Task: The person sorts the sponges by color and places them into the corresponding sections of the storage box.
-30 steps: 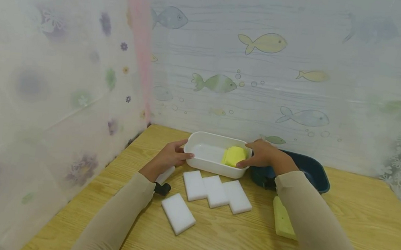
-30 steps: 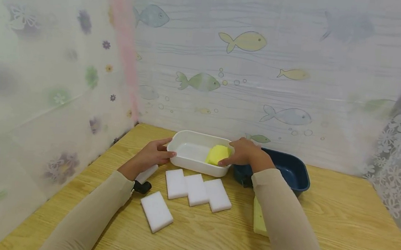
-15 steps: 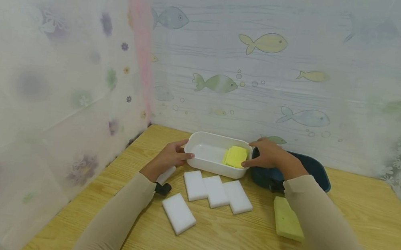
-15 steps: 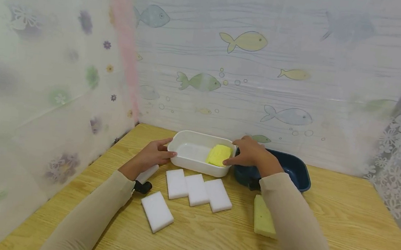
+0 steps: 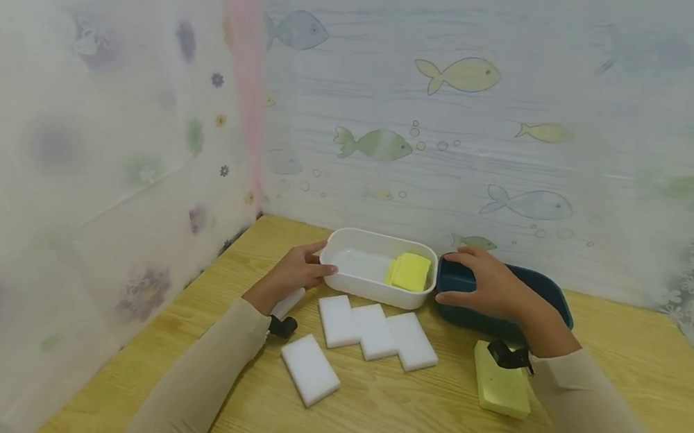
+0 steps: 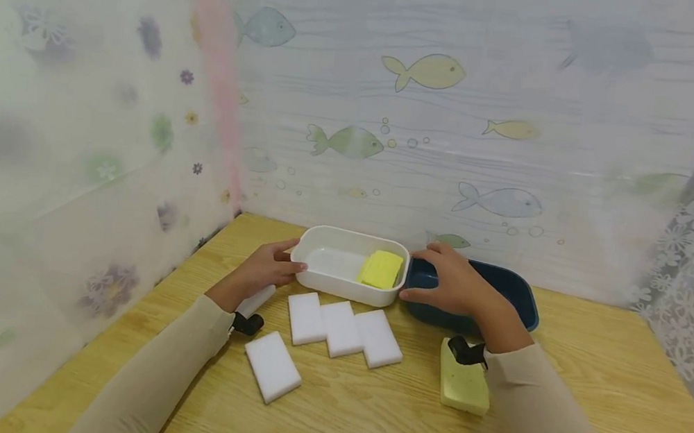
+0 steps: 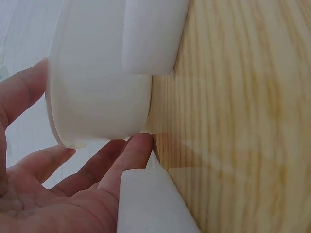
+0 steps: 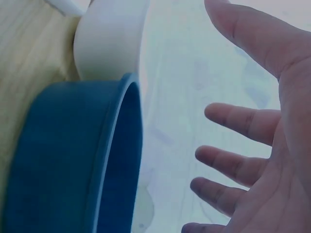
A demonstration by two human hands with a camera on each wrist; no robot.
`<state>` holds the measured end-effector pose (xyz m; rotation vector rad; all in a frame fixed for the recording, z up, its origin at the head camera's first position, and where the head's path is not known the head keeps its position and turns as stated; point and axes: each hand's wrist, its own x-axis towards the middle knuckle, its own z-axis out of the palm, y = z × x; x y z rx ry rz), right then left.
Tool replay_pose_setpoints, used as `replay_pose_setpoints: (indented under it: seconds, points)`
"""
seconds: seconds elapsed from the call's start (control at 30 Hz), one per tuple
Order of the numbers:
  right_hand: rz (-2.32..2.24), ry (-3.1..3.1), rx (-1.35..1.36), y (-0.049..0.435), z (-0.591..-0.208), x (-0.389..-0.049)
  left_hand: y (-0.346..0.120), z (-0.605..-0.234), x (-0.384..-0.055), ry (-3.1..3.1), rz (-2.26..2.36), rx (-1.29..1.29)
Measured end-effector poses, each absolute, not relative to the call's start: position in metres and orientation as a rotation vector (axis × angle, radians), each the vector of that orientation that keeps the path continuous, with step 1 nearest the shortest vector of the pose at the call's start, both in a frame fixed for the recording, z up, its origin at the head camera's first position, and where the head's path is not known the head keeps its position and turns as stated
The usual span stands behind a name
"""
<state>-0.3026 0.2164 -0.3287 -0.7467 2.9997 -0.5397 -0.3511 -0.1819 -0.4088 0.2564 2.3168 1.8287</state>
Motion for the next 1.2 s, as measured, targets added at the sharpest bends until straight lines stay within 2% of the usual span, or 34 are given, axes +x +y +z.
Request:
replay_pose_setpoints:
  seconds: [0.3,0.67,0.97,1.2]
  points:
    - [-0.686,3.056,-0.81,0.237,-0.338,-0.268,-0.183,-0.408,-0.352,2.329,1.818,0.263]
    - [-0.821,3.14,-1.065,0.257,-0.357,-0.239,-0.183,-0.405,-0.354,2.305,1.831,0.253]
    - [-0.833,3.129,-0.996,0.271,-0.368,-0.221,-0.184,-0.406,-0.352,2.319,1.822,0.225]
    - [-0.79,3.177,-1.06,0.281,-0.374,-0.206,-0.181,-0.408,-0.351,2.331,1.808,0.233]
